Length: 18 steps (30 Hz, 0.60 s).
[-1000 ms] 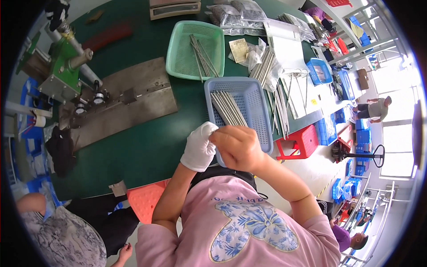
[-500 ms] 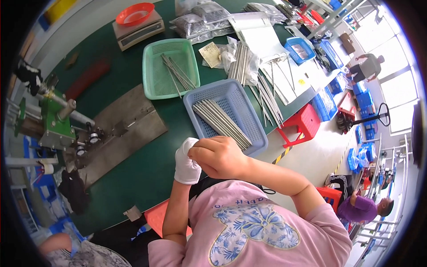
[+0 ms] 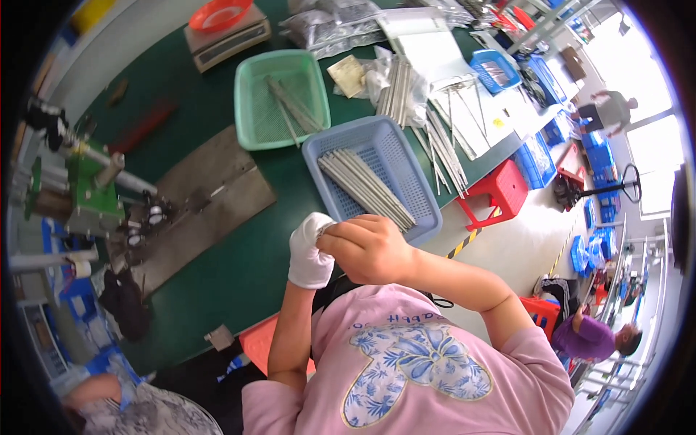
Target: The recorder is inspecting, sorting, and assembling small metal rods at a manufacturing workbench.
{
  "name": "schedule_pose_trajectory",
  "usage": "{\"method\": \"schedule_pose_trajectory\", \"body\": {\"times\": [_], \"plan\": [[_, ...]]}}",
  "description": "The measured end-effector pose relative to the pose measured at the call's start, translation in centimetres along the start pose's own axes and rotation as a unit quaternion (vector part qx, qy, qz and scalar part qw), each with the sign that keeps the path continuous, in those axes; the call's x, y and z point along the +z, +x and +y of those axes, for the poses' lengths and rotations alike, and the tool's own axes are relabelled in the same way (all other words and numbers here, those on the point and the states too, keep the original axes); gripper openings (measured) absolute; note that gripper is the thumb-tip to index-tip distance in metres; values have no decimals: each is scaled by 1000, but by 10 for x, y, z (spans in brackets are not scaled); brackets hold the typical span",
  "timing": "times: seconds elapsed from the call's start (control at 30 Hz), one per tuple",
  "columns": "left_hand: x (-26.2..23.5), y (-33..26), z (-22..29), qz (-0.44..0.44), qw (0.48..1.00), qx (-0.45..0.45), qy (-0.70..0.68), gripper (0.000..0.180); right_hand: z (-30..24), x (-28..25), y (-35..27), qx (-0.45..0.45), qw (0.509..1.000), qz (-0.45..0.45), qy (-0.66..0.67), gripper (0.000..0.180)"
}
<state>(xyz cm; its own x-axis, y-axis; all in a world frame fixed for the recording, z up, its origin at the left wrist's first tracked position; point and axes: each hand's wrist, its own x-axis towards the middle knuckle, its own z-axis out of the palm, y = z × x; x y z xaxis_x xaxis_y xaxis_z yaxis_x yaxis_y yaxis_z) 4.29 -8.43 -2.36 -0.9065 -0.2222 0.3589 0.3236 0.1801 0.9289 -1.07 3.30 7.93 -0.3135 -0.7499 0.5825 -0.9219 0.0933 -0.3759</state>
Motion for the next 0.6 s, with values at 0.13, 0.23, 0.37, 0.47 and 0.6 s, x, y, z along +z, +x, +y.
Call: {"method": "schedule_pose_trajectory", "body": {"times": [0.13, 0.23, 0.37, 0.47, 0.6], "plan": [[7, 5, -2, 17, 998, 55, 12, 6, 3, 0, 3, -5, 1000, -1, 21, 28], [14, 4, -11, 78, 986, 144, 44, 6, 0, -6, 10, -2, 999, -18, 44, 23], [18, 7, -9, 116, 981, 133, 74, 8, -13, -41, 42, -8, 996, 41, 79, 9], [15, 10, -7, 121, 982, 136, 57, 11, -5, -28, 28, 41, 996, -8, 83, 9], [8, 11, 2, 117, 990, 71, 44, 15, 8, -7, 7, 138, 983, -9, 119, 11]]}}
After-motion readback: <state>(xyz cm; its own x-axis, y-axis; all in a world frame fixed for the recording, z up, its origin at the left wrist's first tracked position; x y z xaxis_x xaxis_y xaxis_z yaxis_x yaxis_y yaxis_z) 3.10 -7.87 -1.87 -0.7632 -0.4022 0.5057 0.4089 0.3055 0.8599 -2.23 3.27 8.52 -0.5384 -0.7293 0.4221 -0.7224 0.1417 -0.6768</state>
